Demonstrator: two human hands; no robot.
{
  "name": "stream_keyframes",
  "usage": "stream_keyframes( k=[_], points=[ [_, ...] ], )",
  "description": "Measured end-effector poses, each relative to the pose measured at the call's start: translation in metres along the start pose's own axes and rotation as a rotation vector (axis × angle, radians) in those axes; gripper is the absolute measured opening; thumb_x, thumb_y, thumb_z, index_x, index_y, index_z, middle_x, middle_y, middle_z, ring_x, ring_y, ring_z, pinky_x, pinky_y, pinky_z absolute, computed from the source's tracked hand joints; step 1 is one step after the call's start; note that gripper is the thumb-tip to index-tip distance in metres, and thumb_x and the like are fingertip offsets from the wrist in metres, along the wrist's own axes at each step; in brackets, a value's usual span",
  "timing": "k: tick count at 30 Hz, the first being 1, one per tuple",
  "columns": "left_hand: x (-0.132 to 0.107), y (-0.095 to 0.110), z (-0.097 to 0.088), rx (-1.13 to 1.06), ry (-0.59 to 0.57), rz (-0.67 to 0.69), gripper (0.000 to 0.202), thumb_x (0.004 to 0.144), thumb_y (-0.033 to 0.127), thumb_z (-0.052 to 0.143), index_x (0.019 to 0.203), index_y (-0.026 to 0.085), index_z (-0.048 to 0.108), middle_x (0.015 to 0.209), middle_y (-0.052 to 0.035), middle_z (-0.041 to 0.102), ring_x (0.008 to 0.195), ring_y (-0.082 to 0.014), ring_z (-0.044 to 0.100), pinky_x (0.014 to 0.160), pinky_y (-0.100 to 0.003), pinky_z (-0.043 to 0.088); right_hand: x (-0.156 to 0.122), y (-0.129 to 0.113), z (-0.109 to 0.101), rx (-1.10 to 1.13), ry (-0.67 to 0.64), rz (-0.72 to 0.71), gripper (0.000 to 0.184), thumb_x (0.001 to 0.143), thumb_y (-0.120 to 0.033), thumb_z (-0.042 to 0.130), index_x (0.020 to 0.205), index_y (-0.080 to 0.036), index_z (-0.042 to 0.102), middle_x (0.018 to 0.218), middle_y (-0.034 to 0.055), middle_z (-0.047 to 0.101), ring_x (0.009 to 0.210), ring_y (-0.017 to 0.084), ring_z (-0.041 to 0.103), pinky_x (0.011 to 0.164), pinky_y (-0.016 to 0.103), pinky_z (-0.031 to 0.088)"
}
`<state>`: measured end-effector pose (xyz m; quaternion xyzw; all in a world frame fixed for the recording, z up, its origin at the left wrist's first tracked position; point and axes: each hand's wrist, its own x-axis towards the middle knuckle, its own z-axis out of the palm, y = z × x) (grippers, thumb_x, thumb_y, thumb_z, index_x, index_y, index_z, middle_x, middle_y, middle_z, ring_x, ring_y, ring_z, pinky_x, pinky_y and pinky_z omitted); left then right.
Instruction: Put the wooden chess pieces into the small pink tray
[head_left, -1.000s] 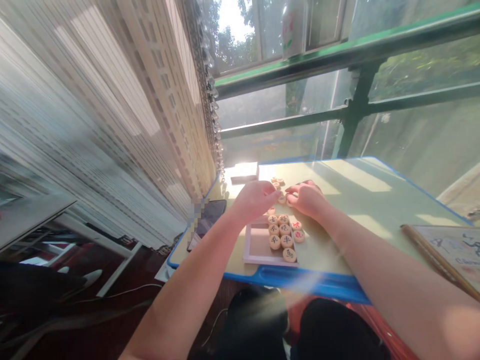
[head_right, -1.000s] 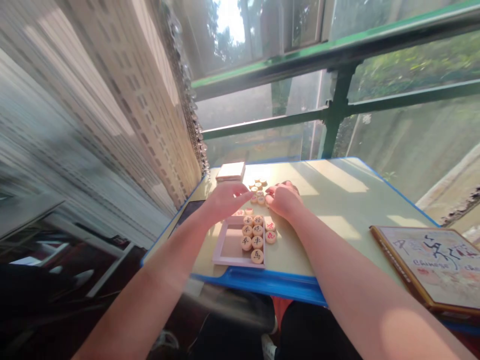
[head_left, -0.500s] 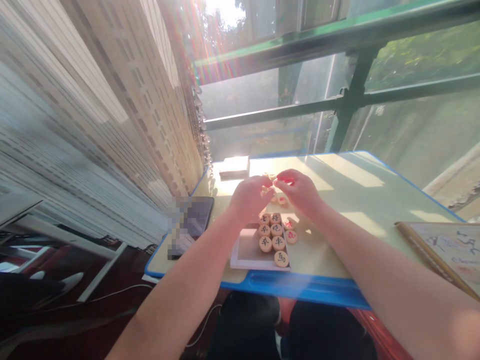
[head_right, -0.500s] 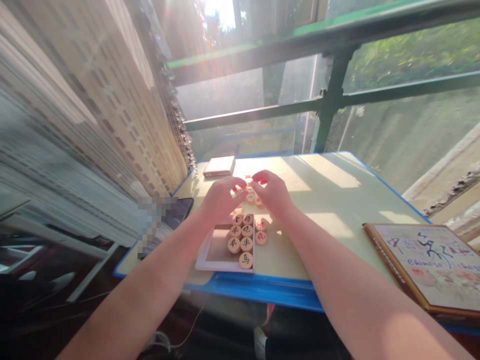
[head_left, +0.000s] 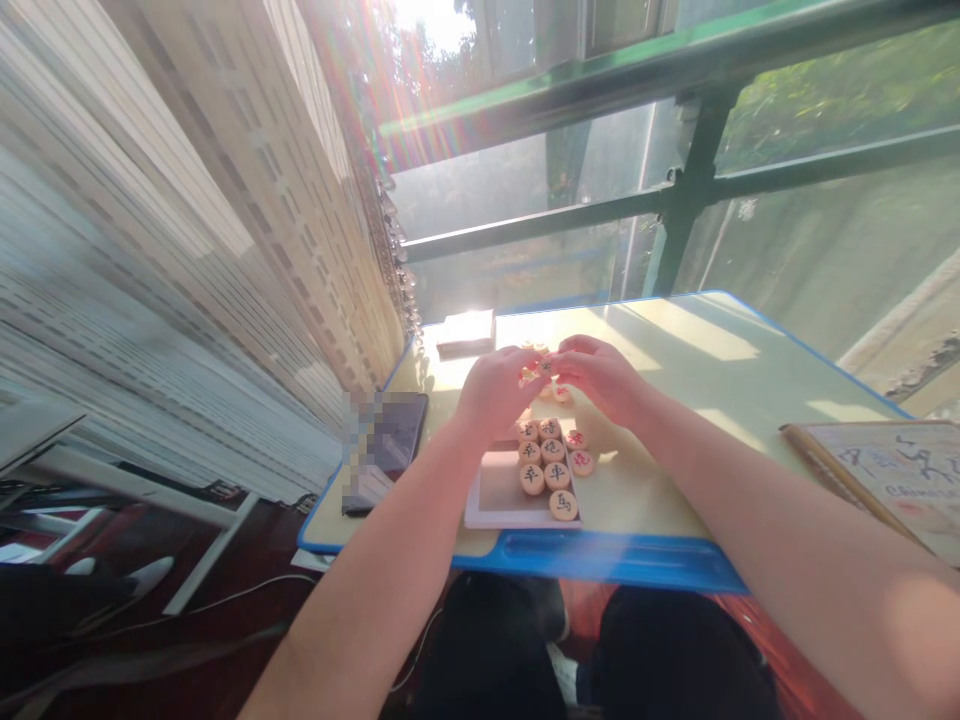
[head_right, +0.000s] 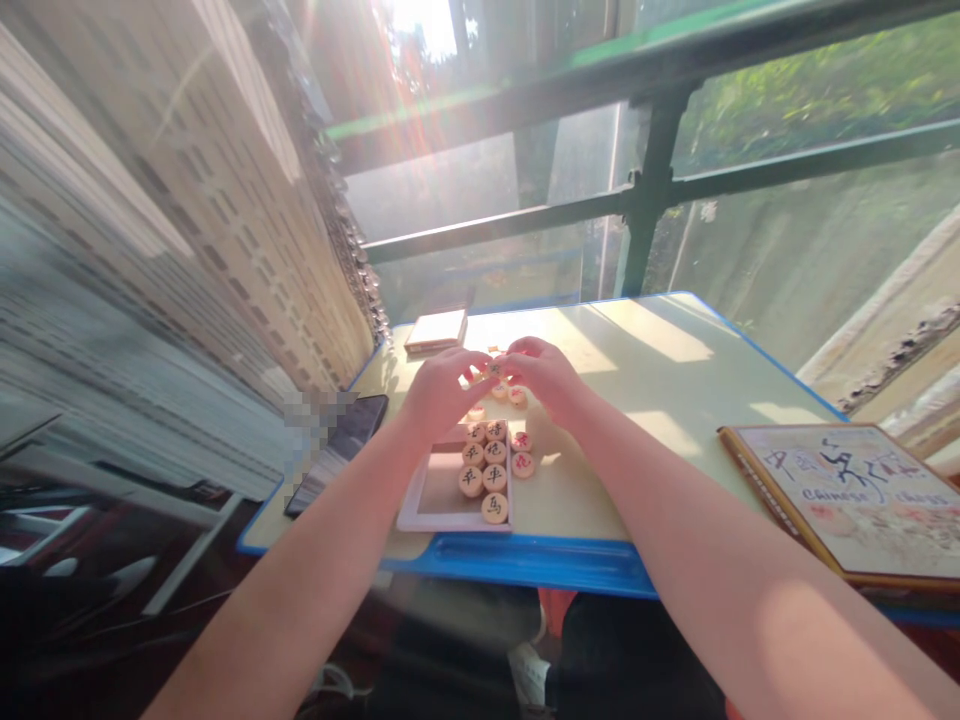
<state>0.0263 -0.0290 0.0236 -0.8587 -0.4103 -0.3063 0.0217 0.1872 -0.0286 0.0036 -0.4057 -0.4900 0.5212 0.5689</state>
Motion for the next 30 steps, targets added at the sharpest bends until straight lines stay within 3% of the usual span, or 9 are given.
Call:
stream_keyframes(
  k=[6, 13, 18, 24, 30],
  points=[
    [0.001, 0.001, -0.002, -0.006, 0.016, -0.051, 0.020, 0.078, 0.034, 0.062, 0.090, 0.019, 0.067, 0.085, -0.0037, 0.069, 0.073, -0.0157, 0.061, 0.068, -0.028, 0.047, 0.002, -0.002, -0.001, -0.005, -0.024, 0.028, 0.011, 0.058, -0.016, 0.062, 0.068, -0.018, 0.061, 0.064, -0.0004, 0.061, 0.063, 0.013, 0.057, 0.060, 0.028, 0.044],
    [0.000, 0.004, -0.010, -0.077, 0.026, 0.007, 0.028, 0.077, 0.022, 0.064, 0.105, 0.019, 0.065, 0.085, -0.0024, 0.067, 0.069, -0.0113, 0.060, 0.068, -0.024, 0.048, -0.007, -0.011, 0.003, 0.009, -0.066, -0.008, 0.015, 0.060, -0.023, 0.071, 0.071, -0.017, 0.063, 0.067, 0.0000, 0.061, 0.063, 0.011, 0.055, 0.064, 0.028, 0.045],
    [0.000, 0.004, -0.018, -0.080, 0.041, 0.039, 0.026, 0.077, 0.023, 0.065, 0.103, 0.019, 0.067, 0.081, -0.0013, 0.067, 0.066, -0.0102, 0.060, 0.067, -0.023, 0.049, -0.008, -0.014, 0.003, 0.006, -0.087, -0.016, 0.019, 0.060, -0.027, 0.074, 0.072, -0.017, 0.063, 0.068, -0.0001, 0.062, 0.064, 0.011, 0.055, 0.063, 0.027, 0.045],
    [0.001, 0.000, -0.015, -0.046, 0.107, 0.066, 0.026, 0.077, 0.025, 0.064, 0.101, 0.016, 0.066, 0.079, -0.0014, 0.067, 0.065, -0.0099, 0.060, 0.067, -0.024, 0.050, -0.007, -0.011, 0.003, -0.053, -0.126, 0.026, 0.029, 0.064, -0.038, 0.074, 0.082, -0.015, 0.067, 0.077, 0.0053, 0.065, 0.067, 0.012, 0.054, 0.062, 0.028, 0.043],
    [-0.002, 0.001, -0.013, -0.046, 0.160, 0.092, 0.026, 0.077, 0.020, 0.062, 0.102, 0.016, 0.066, 0.082, -0.0023, 0.070, 0.068, -0.0112, 0.063, 0.069, -0.025, 0.053, -0.008, -0.013, 0.003, -0.045, -0.098, 0.030, 0.032, 0.062, -0.038, 0.076, 0.082, -0.015, 0.067, 0.077, 0.0046, 0.064, 0.066, 0.012, 0.052, 0.061, 0.027, 0.042]
  ],
)
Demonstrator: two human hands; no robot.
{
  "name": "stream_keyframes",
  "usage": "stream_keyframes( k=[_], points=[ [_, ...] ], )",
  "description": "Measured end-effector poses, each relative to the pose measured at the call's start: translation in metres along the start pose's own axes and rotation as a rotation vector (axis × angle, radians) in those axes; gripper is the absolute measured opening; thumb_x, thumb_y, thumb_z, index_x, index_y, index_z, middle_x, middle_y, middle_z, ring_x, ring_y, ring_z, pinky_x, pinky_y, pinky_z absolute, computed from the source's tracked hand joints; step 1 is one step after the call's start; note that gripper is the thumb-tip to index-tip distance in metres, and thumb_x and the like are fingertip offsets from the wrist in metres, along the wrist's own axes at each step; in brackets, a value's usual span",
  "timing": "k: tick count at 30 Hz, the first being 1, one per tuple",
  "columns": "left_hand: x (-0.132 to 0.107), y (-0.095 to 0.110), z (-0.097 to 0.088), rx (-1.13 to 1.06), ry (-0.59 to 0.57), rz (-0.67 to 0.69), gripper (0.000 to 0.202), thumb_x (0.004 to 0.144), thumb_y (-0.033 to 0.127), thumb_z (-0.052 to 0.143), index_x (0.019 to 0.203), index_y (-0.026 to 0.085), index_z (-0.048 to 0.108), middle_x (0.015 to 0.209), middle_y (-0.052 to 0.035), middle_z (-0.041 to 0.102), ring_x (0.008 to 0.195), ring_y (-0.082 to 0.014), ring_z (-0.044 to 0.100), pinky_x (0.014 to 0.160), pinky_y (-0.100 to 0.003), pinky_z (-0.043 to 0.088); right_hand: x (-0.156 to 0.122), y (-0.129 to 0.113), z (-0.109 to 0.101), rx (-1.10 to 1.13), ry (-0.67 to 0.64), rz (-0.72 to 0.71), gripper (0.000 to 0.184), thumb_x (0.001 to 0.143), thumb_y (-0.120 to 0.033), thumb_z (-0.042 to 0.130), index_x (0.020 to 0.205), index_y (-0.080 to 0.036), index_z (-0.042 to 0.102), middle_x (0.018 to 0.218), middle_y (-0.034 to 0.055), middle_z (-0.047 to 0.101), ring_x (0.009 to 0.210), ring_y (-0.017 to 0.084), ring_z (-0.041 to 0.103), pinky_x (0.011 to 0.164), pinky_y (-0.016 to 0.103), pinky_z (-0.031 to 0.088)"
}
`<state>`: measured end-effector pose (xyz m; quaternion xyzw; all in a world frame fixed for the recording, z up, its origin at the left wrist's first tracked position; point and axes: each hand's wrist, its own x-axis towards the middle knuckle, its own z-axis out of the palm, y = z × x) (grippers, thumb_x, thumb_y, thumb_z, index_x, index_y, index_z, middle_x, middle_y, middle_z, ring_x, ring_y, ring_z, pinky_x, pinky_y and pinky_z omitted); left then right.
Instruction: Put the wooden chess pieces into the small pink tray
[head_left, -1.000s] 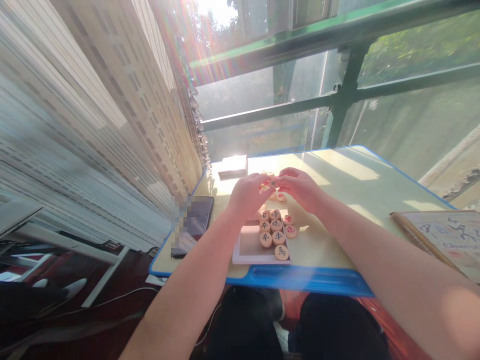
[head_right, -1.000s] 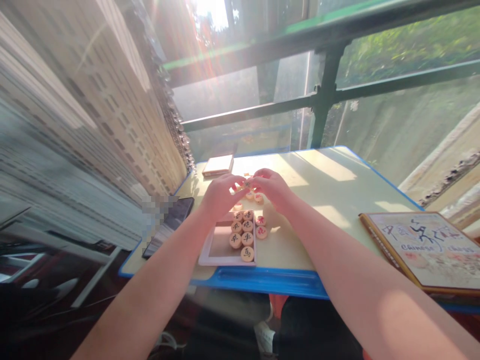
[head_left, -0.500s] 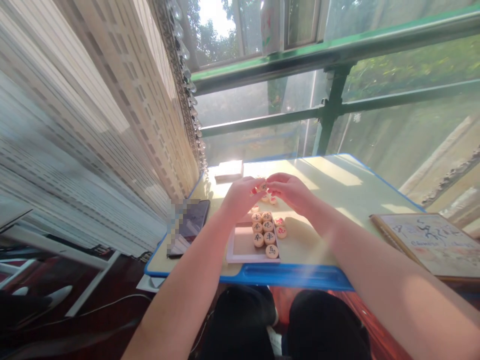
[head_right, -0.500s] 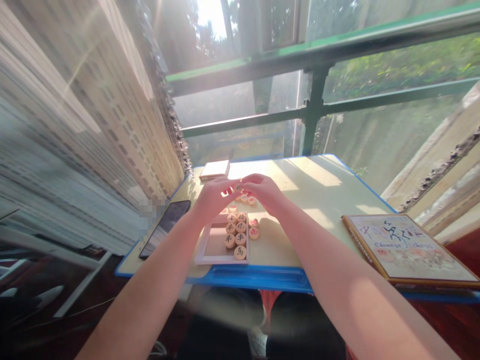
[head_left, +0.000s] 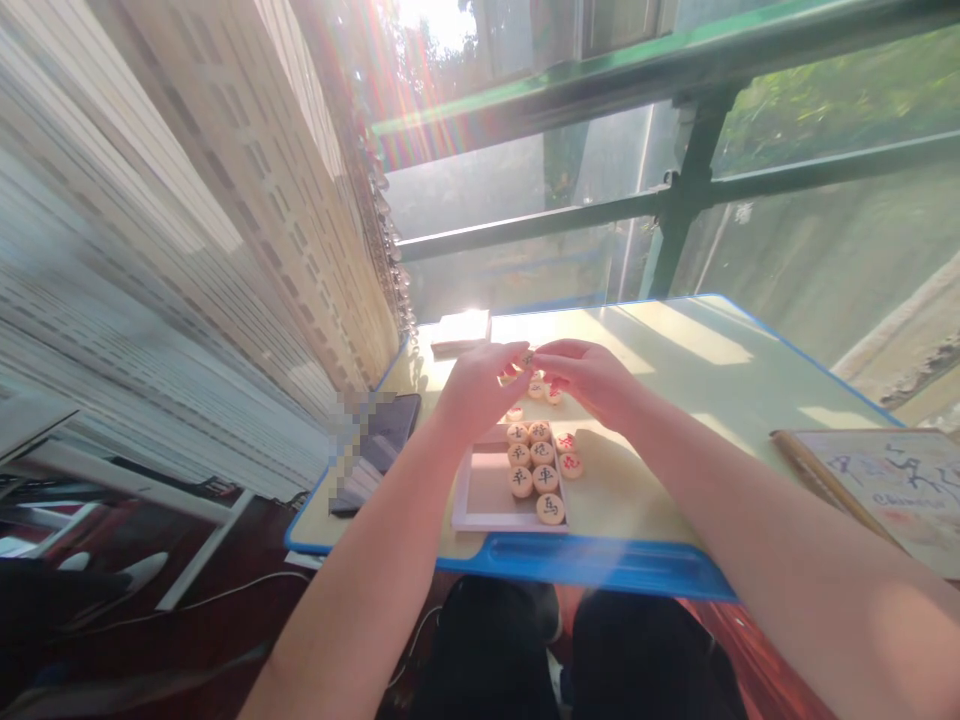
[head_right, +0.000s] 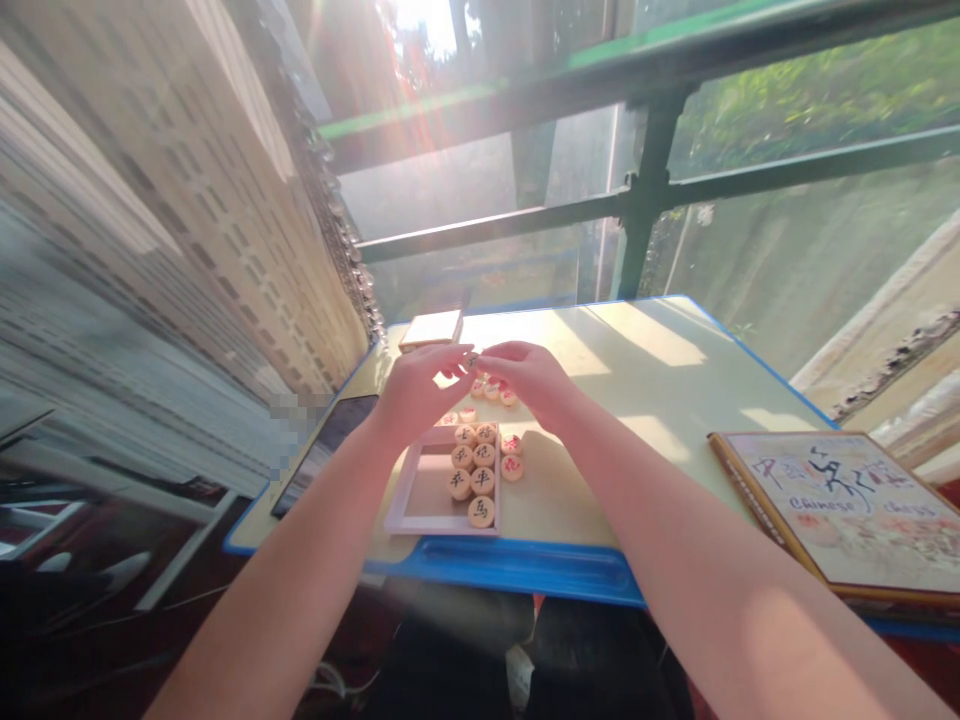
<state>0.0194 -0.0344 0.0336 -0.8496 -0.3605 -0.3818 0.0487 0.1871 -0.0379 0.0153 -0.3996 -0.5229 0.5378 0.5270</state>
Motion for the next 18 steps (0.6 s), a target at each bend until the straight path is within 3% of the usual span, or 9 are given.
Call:
stream_keyframes(
  k=[5, 10, 13, 15, 18],
  points=[
    [-0.0002, 0.0016, -0.0011, -0.040, -0.009, -0.054, 0.022, 0.079, 0.025, 0.060, 0.100, 0.018, 0.067, 0.084, -0.0022, 0.072, 0.073, -0.0128, 0.067, 0.070, -0.024, 0.054, 0.0009, -0.0012, -0.0021, 0.005, -0.007, -0.008, 0.027, 0.068, -0.038, 0.071, 0.082, -0.016, 0.067, 0.080, 0.0063, 0.066, 0.068, 0.013, 0.056, 0.061, 0.027, 0.043],
    [0.0008, -0.0025, -0.0024, -0.016, -0.069, -0.122, 0.023, 0.083, 0.033, 0.056, 0.097, 0.019, 0.068, 0.083, -0.0025, 0.072, 0.072, -0.0139, 0.067, 0.066, -0.025, 0.054, -0.0037, -0.0069, -0.0015, -0.105, -0.059, -0.016, 0.030, 0.072, -0.036, 0.066, 0.095, -0.017, 0.067, 0.094, 0.0088, 0.069, 0.076, 0.016, 0.060, 0.063, 0.028, 0.044],
    [0.0017, -0.0058, -0.0023, 0.035, -0.057, -0.118, 0.022, 0.082, 0.030, 0.057, 0.098, 0.020, 0.068, 0.088, -0.0035, 0.072, 0.076, -0.0148, 0.065, 0.071, -0.028, 0.053, -0.0060, -0.0092, -0.0009, -0.175, -0.069, -0.033, 0.033, 0.073, -0.035, 0.064, 0.101, -0.019, 0.067, 0.096, 0.0076, 0.069, 0.077, 0.016, 0.060, 0.064, 0.028, 0.044],
    [0.0018, -0.0059, -0.0034, 0.064, -0.030, -0.091, 0.020, 0.081, 0.028, 0.057, 0.094, 0.019, 0.069, 0.094, -0.0043, 0.070, 0.086, -0.0161, 0.063, 0.080, -0.030, 0.051, -0.0056, -0.0079, -0.0028, -0.300, -0.028, -0.064, 0.029, 0.074, -0.036, 0.061, 0.094, -0.017, 0.069, 0.085, 0.0060, 0.069, 0.070, 0.014, 0.058, 0.062, 0.027, 0.043],
    [-0.0022, -0.0027, -0.0097, 0.087, -0.041, -0.096, 0.016, 0.078, 0.029, 0.060, 0.083, 0.018, 0.071, 0.094, -0.0053, 0.068, 0.093, -0.0180, 0.060, 0.087, -0.032, 0.048, -0.0029, -0.0014, -0.0095, -0.664, 0.070, -0.156, 0.024, 0.076, -0.034, 0.055, 0.069, -0.016, 0.069, 0.065, 0.0034, 0.065, 0.062, 0.014, 0.054, 0.061, 0.028, 0.040]
  ],
)
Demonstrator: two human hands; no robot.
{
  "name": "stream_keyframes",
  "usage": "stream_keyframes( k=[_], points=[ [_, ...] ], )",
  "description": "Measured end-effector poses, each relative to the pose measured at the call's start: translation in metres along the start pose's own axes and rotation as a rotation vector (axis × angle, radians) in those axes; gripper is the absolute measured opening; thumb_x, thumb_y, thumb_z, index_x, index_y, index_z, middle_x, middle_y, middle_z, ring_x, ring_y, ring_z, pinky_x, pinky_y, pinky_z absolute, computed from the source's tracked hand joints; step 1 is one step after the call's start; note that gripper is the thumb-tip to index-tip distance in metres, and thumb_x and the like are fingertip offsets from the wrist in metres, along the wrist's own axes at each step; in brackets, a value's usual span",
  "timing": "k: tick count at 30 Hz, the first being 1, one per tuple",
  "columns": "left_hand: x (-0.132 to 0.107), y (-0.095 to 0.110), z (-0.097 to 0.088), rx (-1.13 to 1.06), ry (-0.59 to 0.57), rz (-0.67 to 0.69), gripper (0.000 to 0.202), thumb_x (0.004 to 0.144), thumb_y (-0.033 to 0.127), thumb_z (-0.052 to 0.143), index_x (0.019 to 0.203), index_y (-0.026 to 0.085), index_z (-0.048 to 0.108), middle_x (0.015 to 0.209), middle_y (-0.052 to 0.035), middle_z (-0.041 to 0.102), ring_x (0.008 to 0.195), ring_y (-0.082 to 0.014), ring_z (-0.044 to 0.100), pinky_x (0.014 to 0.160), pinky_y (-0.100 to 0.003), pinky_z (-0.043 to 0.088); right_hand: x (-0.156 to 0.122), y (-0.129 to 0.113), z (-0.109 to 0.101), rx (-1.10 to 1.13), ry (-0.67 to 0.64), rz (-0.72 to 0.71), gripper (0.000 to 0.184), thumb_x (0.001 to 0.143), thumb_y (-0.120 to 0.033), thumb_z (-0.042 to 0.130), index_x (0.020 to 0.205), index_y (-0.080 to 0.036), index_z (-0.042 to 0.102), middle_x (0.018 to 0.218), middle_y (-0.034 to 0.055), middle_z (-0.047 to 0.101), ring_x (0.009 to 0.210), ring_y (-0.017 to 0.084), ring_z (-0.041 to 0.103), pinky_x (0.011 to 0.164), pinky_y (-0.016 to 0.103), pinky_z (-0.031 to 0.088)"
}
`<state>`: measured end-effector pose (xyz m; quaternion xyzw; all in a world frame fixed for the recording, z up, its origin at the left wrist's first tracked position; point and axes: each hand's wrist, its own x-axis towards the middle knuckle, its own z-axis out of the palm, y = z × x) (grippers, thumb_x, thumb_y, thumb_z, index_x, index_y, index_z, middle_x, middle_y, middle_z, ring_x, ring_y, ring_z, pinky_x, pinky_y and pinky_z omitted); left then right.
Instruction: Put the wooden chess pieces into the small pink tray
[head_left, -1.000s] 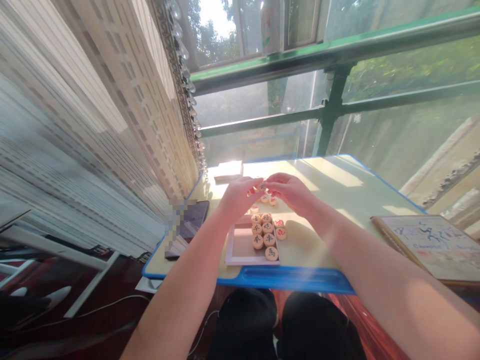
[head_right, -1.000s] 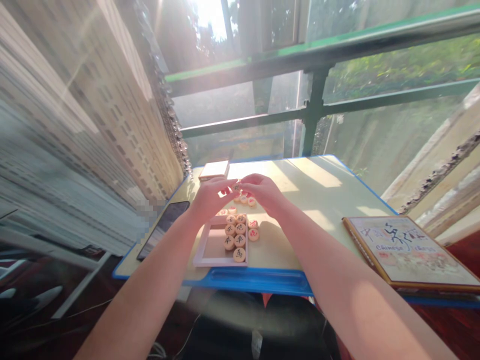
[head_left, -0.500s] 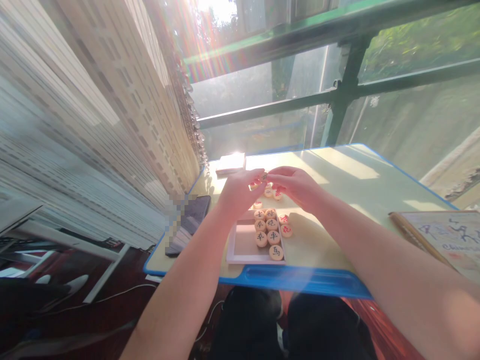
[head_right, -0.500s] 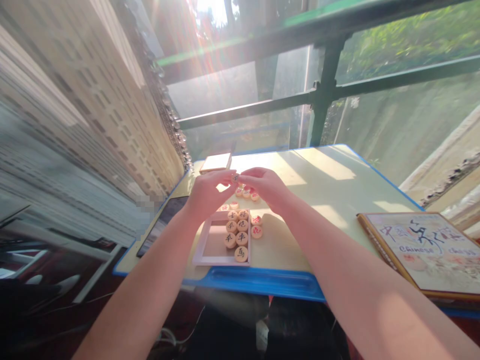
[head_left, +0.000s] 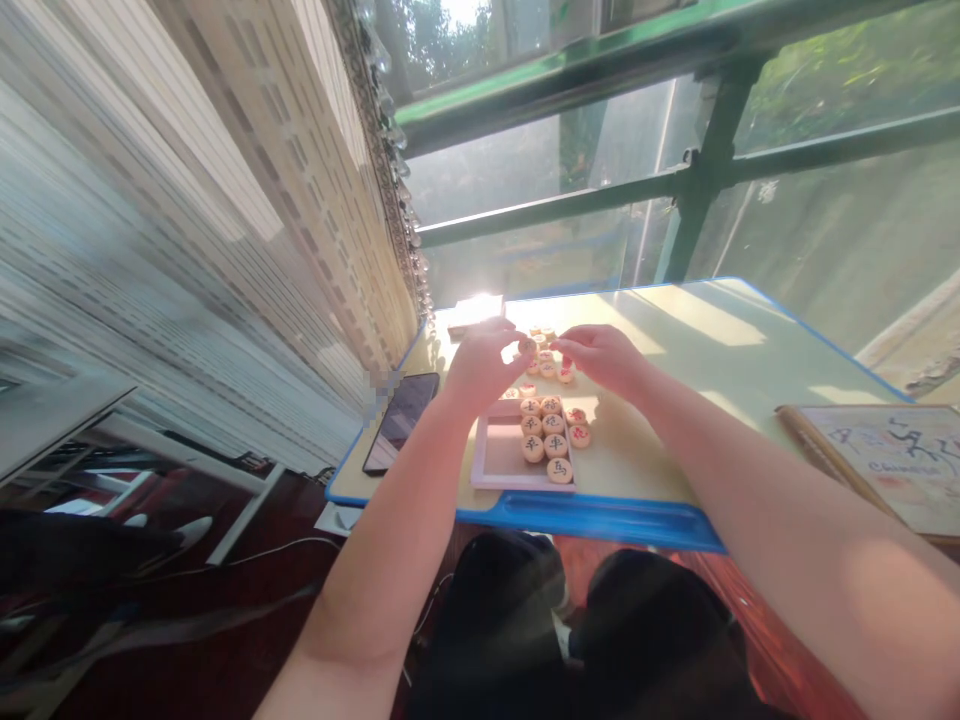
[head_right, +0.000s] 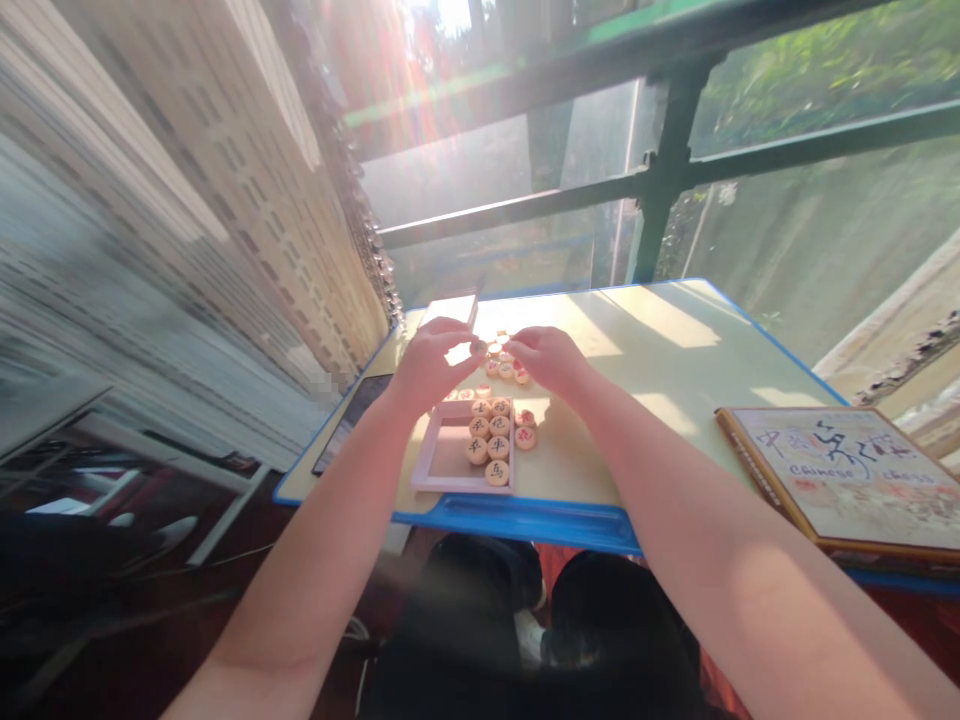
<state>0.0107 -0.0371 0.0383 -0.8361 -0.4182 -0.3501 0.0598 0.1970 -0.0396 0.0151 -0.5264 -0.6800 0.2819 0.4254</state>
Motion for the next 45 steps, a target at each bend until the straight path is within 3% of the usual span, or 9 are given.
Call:
stream_keyframes(
  k=[4, 6, 10, 13, 19, 22, 28, 31, 45],
  points=[
    [-0.024, 0.004, -0.018, -0.054, -0.143, -0.183, 0.016, 0.073, 0.028, 0.062, 0.081, 0.018, 0.071, 0.084, -0.0038, 0.067, 0.075, -0.0147, 0.059, 0.071, -0.028, 0.050, 0.003, 0.015, 0.000, -0.180, 0.002, -0.078, 0.025, 0.077, -0.033, 0.051, 0.069, -0.017, 0.068, 0.063, 0.0018, 0.063, 0.065, 0.015, 0.054, 0.061, 0.027, 0.038],
    [-0.045, 0.005, -0.026, -0.088, -0.130, -0.246, 0.015, 0.072, 0.025, 0.060, 0.080, 0.017, 0.069, 0.080, -0.0032, 0.066, 0.069, -0.0133, 0.058, 0.068, -0.027, 0.049, 0.004, 0.020, 0.002, -0.200, -0.018, -0.091, 0.026, 0.076, -0.035, 0.050, 0.070, -0.017, 0.068, 0.063, 0.0015, 0.062, 0.065, 0.015, 0.054, 0.060, 0.026, 0.037],
    [-0.087, 0.011, -0.037, -0.200, -0.141, -0.195, 0.021, 0.067, 0.013, 0.059, 0.085, 0.018, 0.069, 0.089, -0.0024, 0.066, 0.073, -0.0123, 0.058, 0.071, -0.026, 0.048, 0.006, 0.024, 0.005, -0.227, -0.033, -0.095, 0.028, 0.076, -0.038, 0.050, 0.070, -0.017, 0.068, 0.063, 0.0016, 0.062, 0.064, 0.015, 0.054, 0.059, 0.026, 0.037],
    [-0.102, 0.016, -0.040, -0.312, -0.196, -0.152, 0.021, 0.068, 0.012, 0.060, 0.085, 0.018, 0.070, 0.094, -0.0037, 0.065, 0.087, -0.0151, 0.059, 0.082, -0.028, 0.047, 0.004, 0.023, 0.008, -0.276, -0.046, -0.092, 0.028, 0.076, -0.037, 0.049, 0.070, -0.017, 0.068, 0.062, 0.0018, 0.061, 0.063, 0.015, 0.053, 0.058, 0.026, 0.036],
    [-0.100, 0.015, -0.039, -0.325, -0.397, -0.157, 0.019, 0.069, 0.037, 0.070, 0.079, 0.022, 0.074, 0.097, -0.0051, 0.061, 0.098, -0.0206, 0.057, 0.093, -0.035, 0.042, 0.002, 0.020, 0.010, -0.267, -0.061, -0.090, 0.027, 0.076, -0.035, 0.048, 0.069, -0.017, 0.067, 0.063, 0.0018, 0.062, 0.063, 0.015, 0.053, 0.058, 0.026, 0.037],
    [-0.100, 0.013, -0.038, -0.339, -0.405, -0.191, 0.025, 0.067, 0.042, 0.071, 0.085, 0.023, 0.074, 0.098, -0.0055, 0.059, 0.099, -0.0210, 0.056, 0.094, -0.036, 0.042, 0.002, 0.020, 0.010, -0.204, -0.027, -0.052, 0.027, 0.074, -0.037, 0.050, 0.069, -0.017, 0.067, 0.065, 0.0023, 0.064, 0.066, 0.016, 0.055, 0.060, 0.026, 0.039],
    [-0.099, 0.015, -0.040, -0.391, -0.360, -0.243, 0.012, 0.071, 0.024, 0.065, 0.078, 0.022, 0.074, 0.095, -0.0046, 0.061, 0.096, -0.0190, 0.057, 0.093, -0.034, 0.043, 0.001, 0.019, 0.011, -0.184, -0.004, -0.014, 0.028, 0.074, -0.038, 0.050, 0.072, -0.017, 0.069, 0.064, 0.0022, 0.065, 0.066, 0.017, 0.057, 0.059, 0.026, 0.040],
    [-0.099, 0.016, -0.040, -0.421, -0.360, -0.234, 0.016, 0.070, 0.016, 0.061, 0.075, 0.023, 0.074, 0.091, -0.0036, 0.062, 0.094, -0.0185, 0.057, 0.091, -0.034, 0.044, 0.002, 0.019, 0.013, -0.202, -0.027, -0.006, 0.027, 0.075, -0.036, 0.050, 0.075, -0.017, 0.070, 0.066, 0.0025, 0.066, 0.065, 0.016, 0.057, 0.060, 0.026, 0.040],
    [-0.101, 0.019, -0.046, -0.549, -0.296, -0.161, 0.029, 0.063, 0.006, 0.051, 0.075, 0.021, 0.074, 0.086, -0.0037, 0.060, 0.086, -0.0172, 0.057, 0.085, -0.032, 0.047, 0.006, 0.028, 0.014, -0.327, -0.037, -0.063, 0.028, 0.077, -0.034, 0.050, 0.080, -0.017, 0.072, 0.071, 0.0038, 0.069, 0.069, 0.016, 0.059, 0.062, 0.025, 0.040]
  ],
)
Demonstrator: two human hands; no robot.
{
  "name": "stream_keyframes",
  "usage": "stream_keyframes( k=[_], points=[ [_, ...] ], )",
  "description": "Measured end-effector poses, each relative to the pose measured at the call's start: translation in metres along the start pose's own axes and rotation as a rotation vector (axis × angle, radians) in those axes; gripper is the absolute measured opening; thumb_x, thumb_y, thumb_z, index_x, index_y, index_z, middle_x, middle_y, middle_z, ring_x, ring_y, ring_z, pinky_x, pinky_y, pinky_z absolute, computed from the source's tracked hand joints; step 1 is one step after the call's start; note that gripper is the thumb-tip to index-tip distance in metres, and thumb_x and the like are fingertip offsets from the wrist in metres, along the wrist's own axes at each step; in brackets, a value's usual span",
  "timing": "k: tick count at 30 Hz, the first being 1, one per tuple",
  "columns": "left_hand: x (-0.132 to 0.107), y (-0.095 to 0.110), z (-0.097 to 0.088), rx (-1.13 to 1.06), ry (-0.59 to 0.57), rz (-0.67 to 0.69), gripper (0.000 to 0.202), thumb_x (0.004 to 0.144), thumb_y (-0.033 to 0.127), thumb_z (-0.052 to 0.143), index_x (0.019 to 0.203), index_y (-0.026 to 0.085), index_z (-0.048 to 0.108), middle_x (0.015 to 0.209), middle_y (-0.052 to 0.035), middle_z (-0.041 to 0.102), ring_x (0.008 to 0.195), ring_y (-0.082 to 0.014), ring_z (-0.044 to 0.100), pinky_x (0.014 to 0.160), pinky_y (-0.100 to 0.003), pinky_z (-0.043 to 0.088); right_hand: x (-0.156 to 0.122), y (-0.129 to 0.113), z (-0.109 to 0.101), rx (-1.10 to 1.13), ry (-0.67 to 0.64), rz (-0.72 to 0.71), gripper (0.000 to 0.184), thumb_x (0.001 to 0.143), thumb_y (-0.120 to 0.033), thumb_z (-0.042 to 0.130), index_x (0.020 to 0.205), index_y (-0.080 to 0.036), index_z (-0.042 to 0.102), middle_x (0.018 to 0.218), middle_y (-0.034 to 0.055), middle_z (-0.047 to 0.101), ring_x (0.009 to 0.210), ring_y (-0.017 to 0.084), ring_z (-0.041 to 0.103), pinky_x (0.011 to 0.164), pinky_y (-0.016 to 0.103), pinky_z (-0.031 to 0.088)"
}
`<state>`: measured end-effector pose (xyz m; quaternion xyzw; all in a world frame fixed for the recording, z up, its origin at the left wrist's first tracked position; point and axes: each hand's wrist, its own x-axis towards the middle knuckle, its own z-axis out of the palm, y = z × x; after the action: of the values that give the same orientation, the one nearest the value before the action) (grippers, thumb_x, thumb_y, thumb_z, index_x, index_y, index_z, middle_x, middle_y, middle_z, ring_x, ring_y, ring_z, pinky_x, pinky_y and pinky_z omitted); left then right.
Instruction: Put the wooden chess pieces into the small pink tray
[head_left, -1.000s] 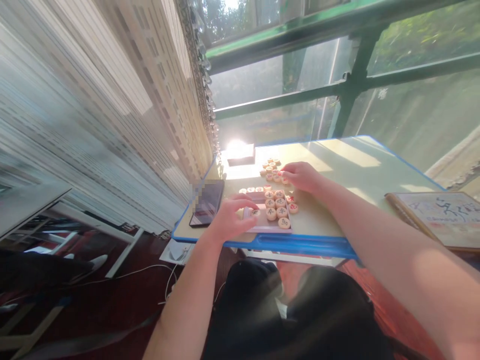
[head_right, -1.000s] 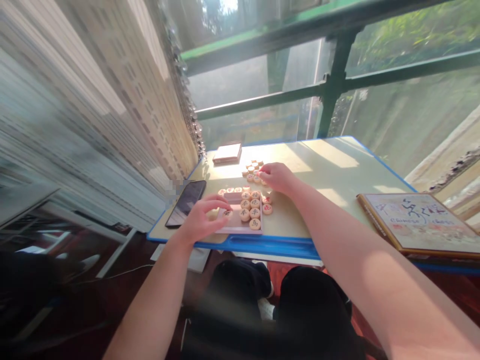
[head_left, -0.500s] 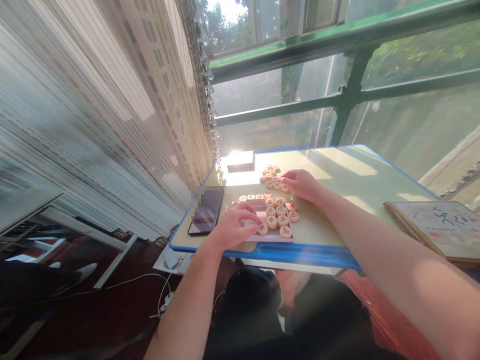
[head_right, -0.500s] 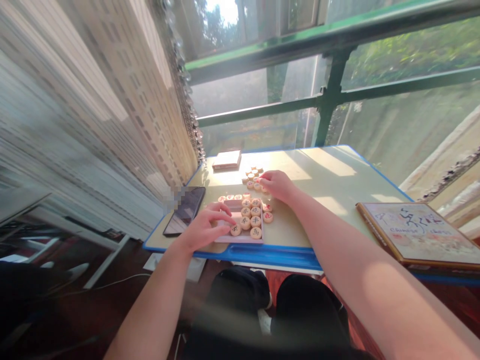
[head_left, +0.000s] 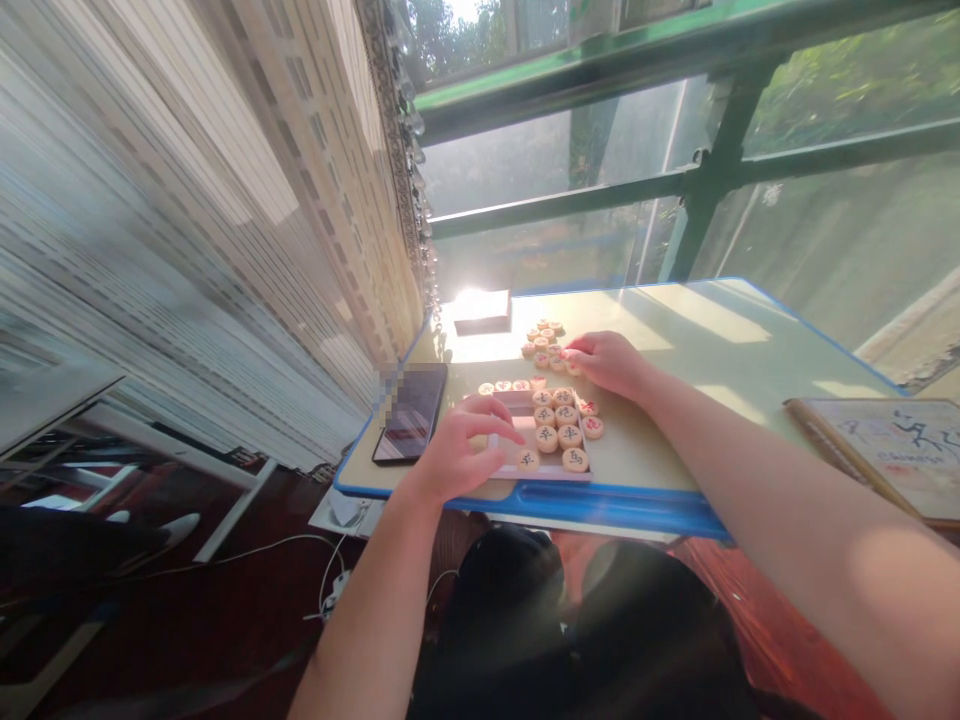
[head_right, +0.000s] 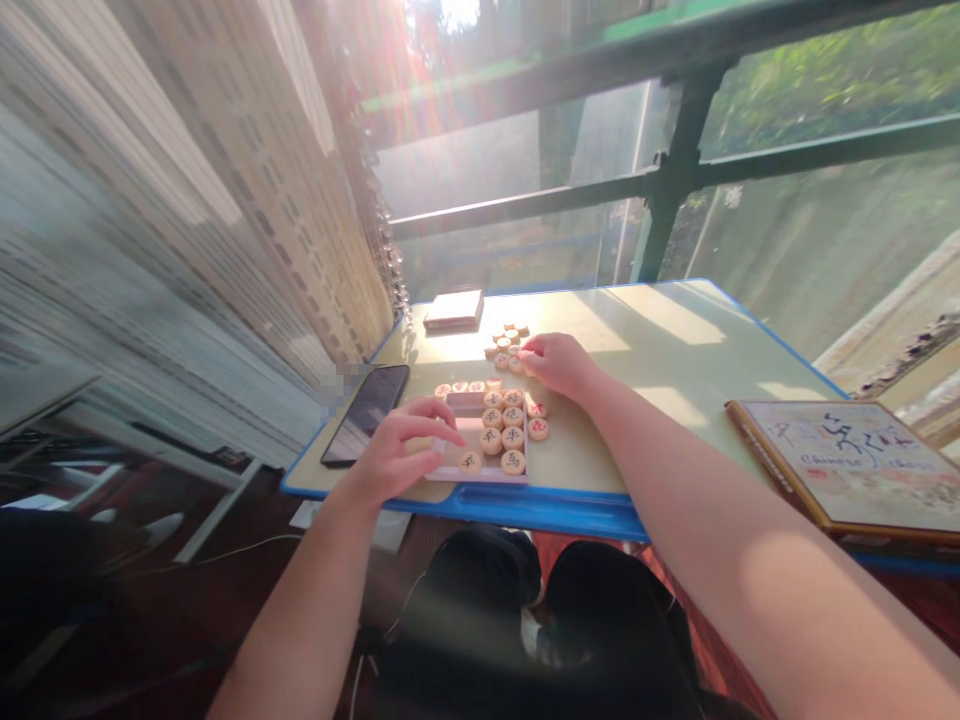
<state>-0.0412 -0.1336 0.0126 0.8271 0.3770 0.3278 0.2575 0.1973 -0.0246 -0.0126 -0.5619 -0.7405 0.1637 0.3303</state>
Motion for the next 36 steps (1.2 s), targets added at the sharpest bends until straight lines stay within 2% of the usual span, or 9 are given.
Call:
stream_keyframes(
  k=[8, 11, 14, 16, 22, 27, 29, 32, 36],
  points=[
    [0.002, -0.002, 0.001, 0.122, 0.048, 0.052, 0.021, 0.063, 0.008, 0.054, 0.068, 0.020, 0.071, 0.089, -0.0034, 0.062, 0.089, -0.0183, 0.056, 0.092, -0.036, 0.043, 0.002, 0.003, -0.002, -0.020, 0.010, -0.009, 0.028, 0.077, -0.032, 0.050, 0.081, -0.017, 0.073, 0.077, 0.0048, 0.071, 0.075, 0.017, 0.061, 0.066, 0.025, 0.041],
    [0.003, -0.005, 0.002, 0.169, 0.051, 0.053, 0.019, 0.064, 0.008, 0.055, 0.067, 0.020, 0.069, 0.090, -0.0028, 0.062, 0.089, -0.0180, 0.056, 0.092, -0.035, 0.042, -0.001, 0.001, -0.001, -0.031, 0.009, -0.031, 0.027, 0.076, -0.032, 0.050, 0.079, -0.018, 0.072, 0.073, 0.0035, 0.069, 0.070, 0.016, 0.059, 0.063, 0.025, 0.040],
    [0.003, -0.005, 0.003, 0.201, 0.061, 0.057, 0.020, 0.067, 0.008, 0.053, 0.075, 0.020, 0.068, 0.091, -0.0031, 0.062, 0.092, -0.0180, 0.056, 0.091, -0.034, 0.043, -0.008, -0.006, -0.005, -0.079, 0.019, -0.060, 0.029, 0.077, -0.036, 0.049, 0.074, -0.017, 0.071, 0.063, 0.0026, 0.065, 0.062, 0.015, 0.055, 0.057, 0.026, 0.037],
    [0.003, -0.005, 0.004, 0.211, 0.067, 0.073, 0.018, 0.069, 0.010, 0.054, 0.077, 0.019, 0.067, 0.091, -0.0035, 0.063, 0.093, -0.0178, 0.056, 0.092, -0.034, 0.042, -0.015, -0.014, -0.010, -0.116, 0.030, -0.060, 0.031, 0.077, -0.038, 0.049, 0.074, -0.018, 0.072, 0.063, 0.0031, 0.064, 0.060, 0.016, 0.054, 0.056, 0.027, 0.036],
    [0.002, -0.005, 0.004, 0.225, 0.032, 0.093, 0.013, 0.070, 0.014, 0.056, 0.061, 0.018, 0.065, 0.090, -0.0035, 0.063, 0.091, -0.0175, 0.055, 0.091, -0.035, 0.042, -0.053, -0.041, -0.029, -0.082, 0.002, 0.044, 0.029, 0.076, -0.038, 0.052, 0.085, -0.019, 0.073, 0.084, 0.0065, 0.070, 0.073, 0.020, 0.059, 0.063, 0.029, 0.041],
    [0.000, -0.005, 0.003, 0.219, 0.018, 0.090, 0.013, 0.069, 0.013, 0.057, 0.060, 0.018, 0.066, 0.089, -0.0029, 0.063, 0.091, -0.0173, 0.055, 0.092, -0.036, 0.041, -0.097, -0.046, -0.020, 0.075, 0.126, 0.114, 0.031, 0.079, -0.039, 0.049, 0.087, -0.019, 0.071, 0.072, 0.0037, 0.068, 0.066, 0.018, 0.059, 0.061, 0.028, 0.041],
    [-0.001, -0.005, 0.004, 0.224, 0.013, 0.092, 0.013, 0.069, 0.013, 0.058, 0.060, 0.018, 0.066, 0.088, -0.0023, 0.063, 0.088, -0.0165, 0.056, 0.093, -0.037, 0.040, -0.108, -0.043, -0.013, 0.097, 0.124, 0.134, 0.033, 0.079, -0.045, 0.048, 0.076, -0.019, 0.069, 0.063, 0.0025, 0.065, 0.062, 0.018, 0.057, 0.057, 0.028, 0.039],
    [-0.002, -0.005, 0.004, 0.229, 0.002, 0.096, 0.013, 0.068, 0.014, 0.059, 0.059, 0.019, 0.067, 0.088, -0.0016, 0.064, 0.087, -0.0163, 0.055, 0.092, -0.036, 0.041, -0.114, -0.041, -0.008, 0.122, 0.116, 0.157, 0.038, 0.081, -0.049, 0.045, 0.065, -0.019, 0.064, 0.058, 0.0014, 0.061, 0.061, 0.018, 0.055, 0.056, 0.027, 0.038],
    [-0.002, -0.007, 0.004, 0.220, -0.026, 0.094, 0.012, 0.068, 0.015, 0.061, 0.059, 0.019, 0.068, 0.089, -0.0019, 0.064, 0.089, -0.0173, 0.054, 0.091, -0.036, 0.041, -0.112, -0.044, -0.008, 0.087, 0.106, 0.150, 0.039, 0.082, -0.048, 0.043, 0.060, -0.020, 0.058, 0.055, 0.0000, 0.055, 0.060, 0.016, 0.051, 0.056, 0.027, 0.035]
  ],
)
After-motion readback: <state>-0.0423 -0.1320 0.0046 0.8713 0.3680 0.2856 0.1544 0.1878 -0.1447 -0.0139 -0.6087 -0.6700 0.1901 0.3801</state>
